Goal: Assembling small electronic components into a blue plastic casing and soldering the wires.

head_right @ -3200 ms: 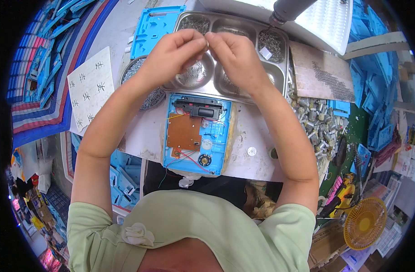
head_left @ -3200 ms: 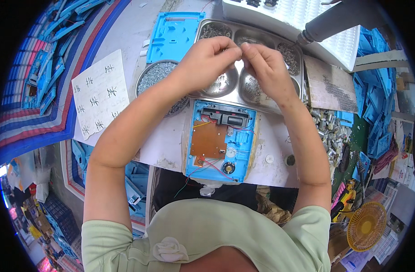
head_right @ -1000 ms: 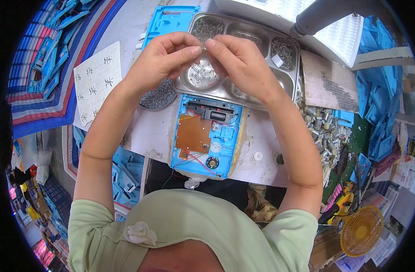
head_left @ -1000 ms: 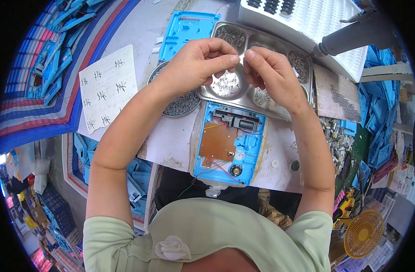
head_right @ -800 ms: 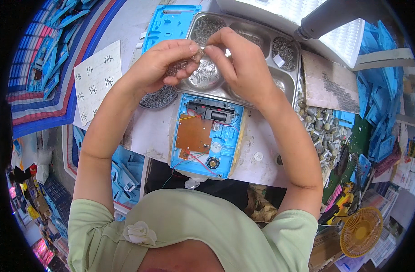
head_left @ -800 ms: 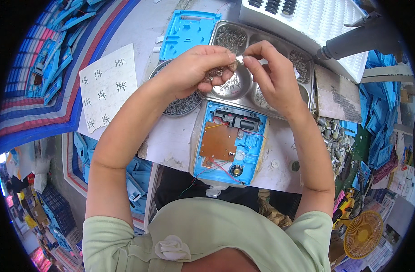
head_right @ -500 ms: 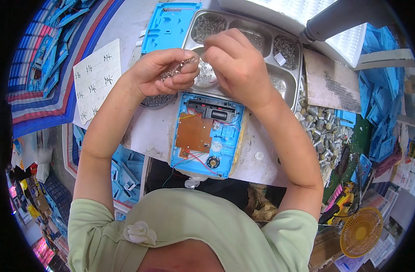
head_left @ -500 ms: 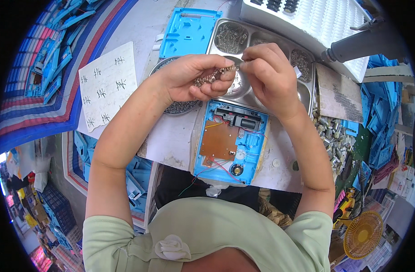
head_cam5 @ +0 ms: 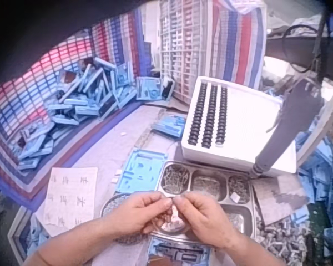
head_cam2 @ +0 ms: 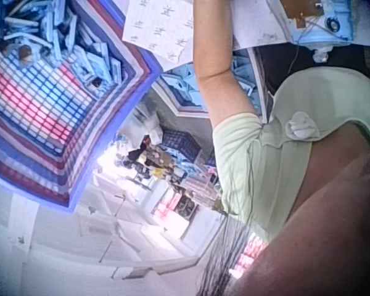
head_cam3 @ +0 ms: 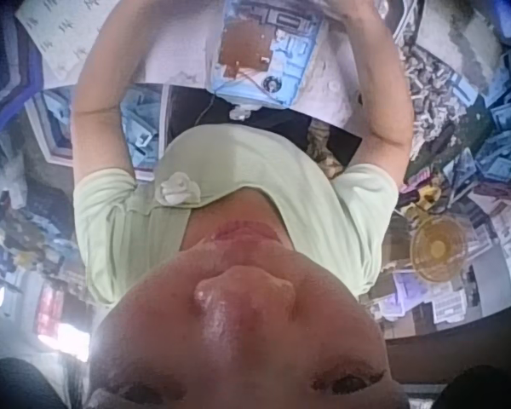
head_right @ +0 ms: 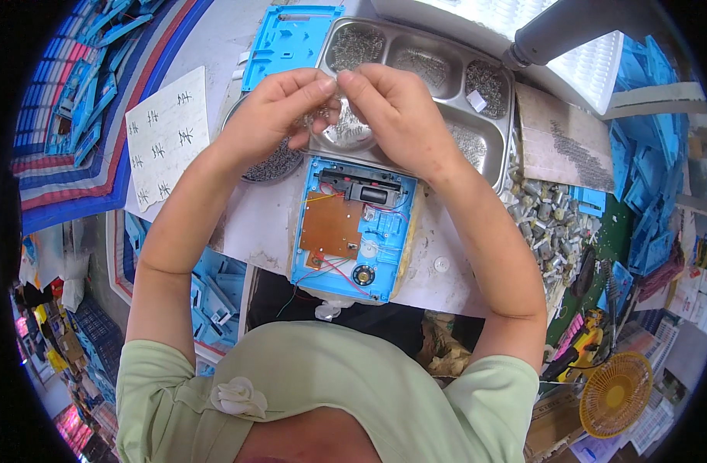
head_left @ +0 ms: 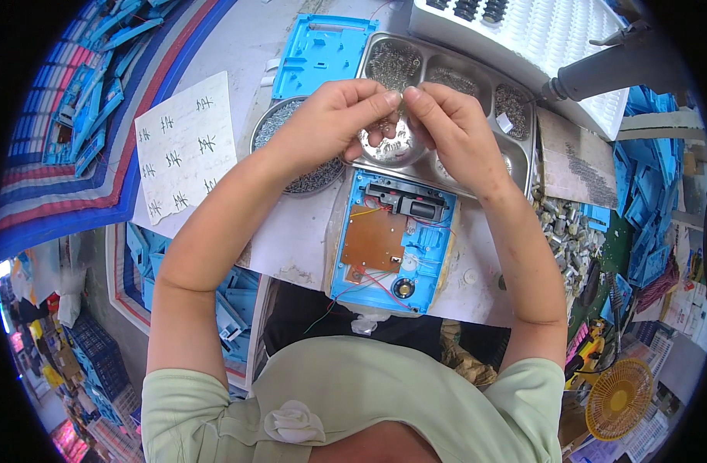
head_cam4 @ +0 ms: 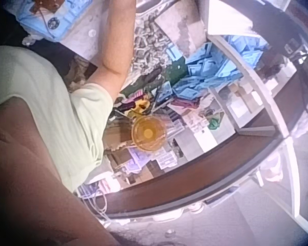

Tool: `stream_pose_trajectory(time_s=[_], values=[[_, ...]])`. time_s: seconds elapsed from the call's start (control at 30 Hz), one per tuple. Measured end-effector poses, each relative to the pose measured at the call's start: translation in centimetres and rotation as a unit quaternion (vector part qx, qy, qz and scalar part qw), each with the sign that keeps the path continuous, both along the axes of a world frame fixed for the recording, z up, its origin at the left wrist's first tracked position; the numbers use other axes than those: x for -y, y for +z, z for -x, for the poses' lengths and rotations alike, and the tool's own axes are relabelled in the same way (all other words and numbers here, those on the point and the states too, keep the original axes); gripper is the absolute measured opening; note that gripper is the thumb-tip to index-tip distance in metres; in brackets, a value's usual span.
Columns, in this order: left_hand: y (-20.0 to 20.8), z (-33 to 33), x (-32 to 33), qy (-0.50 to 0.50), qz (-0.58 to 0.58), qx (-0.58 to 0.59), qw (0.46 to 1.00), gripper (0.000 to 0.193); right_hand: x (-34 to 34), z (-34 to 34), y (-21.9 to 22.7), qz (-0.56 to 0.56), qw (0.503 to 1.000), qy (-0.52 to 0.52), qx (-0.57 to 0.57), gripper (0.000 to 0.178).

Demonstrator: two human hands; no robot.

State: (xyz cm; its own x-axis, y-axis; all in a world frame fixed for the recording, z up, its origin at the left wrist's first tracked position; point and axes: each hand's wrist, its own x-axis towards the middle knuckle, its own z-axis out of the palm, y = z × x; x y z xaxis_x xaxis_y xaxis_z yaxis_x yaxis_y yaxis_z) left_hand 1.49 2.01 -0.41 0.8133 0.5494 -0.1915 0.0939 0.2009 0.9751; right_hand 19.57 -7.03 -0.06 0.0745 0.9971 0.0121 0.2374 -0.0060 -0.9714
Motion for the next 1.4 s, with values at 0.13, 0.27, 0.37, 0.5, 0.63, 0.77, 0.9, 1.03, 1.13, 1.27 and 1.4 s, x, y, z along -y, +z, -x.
stream_pose_trajectory(time_s=[0.13,0.27,0.37,0.5,0.63,0.77,0.9,1.03,1.13,1.27,1.4], values=[[1.3,0.6,-0.7,-0.033,0.223,0.001,0.974,0.032,0.1,0.3,0.2,-0.195,0.964,-0.006,0.179,0.018],[-0.6,1.1,-2.2,-0.160,0.438,0.068,0.882,0.034,-0.1,-0.6,0.2,-0.382,0.857,0.014,0.345,0.016],[-1.5,1.3,-2.3,-0.238,0.477,0.138,0.835,0.035,-0.1,-1.1,0.3,-0.428,0.824,0.014,0.371,0.022],[0.1,1.4,-0.8,-0.140,0.295,0.070,0.942,0.034,0.1,-2.4,-0.3,-0.403,0.818,0.020,0.410,0.022],[-1.4,0.9,0.3,0.007,0.026,0.028,0.999,0.032,1.0,-0.5,-0.2,-0.101,0.979,-0.014,0.175,0.016],[0.1,0.0,1.7,0.025,0.048,0.013,0.998,0.034,0.7,0.4,-0.8,-0.130,0.964,0.007,0.231,0.024],[1.3,0.5,0.5,-0.032,0.190,0.012,0.981,0.032,0.8,0.3,-0.2,-0.220,0.947,0.003,0.234,0.019],[0.9,1.0,-0.9,-0.117,0.311,0.032,0.943,0.031,0.9,-0.4,-0.2,-0.288,0.926,0.021,0.243,0.013],[1.2,0.6,-0.5,-0.139,0.322,0.047,0.935,0.028,1.0,-1.6,0.1,-0.382,0.865,0.030,0.325,0.015],[1.1,-0.7,1.1,-0.080,-0.006,0.055,0.995,0.024,2.8,-0.7,0.5,-0.054,0.997,-0.032,-0.048,0.029],[0.5,-1.9,1.8,-0.036,-0.370,0.091,0.924,0.022,3.2,-1.2,0.9,0.079,0.984,0.028,-0.158,0.048]])
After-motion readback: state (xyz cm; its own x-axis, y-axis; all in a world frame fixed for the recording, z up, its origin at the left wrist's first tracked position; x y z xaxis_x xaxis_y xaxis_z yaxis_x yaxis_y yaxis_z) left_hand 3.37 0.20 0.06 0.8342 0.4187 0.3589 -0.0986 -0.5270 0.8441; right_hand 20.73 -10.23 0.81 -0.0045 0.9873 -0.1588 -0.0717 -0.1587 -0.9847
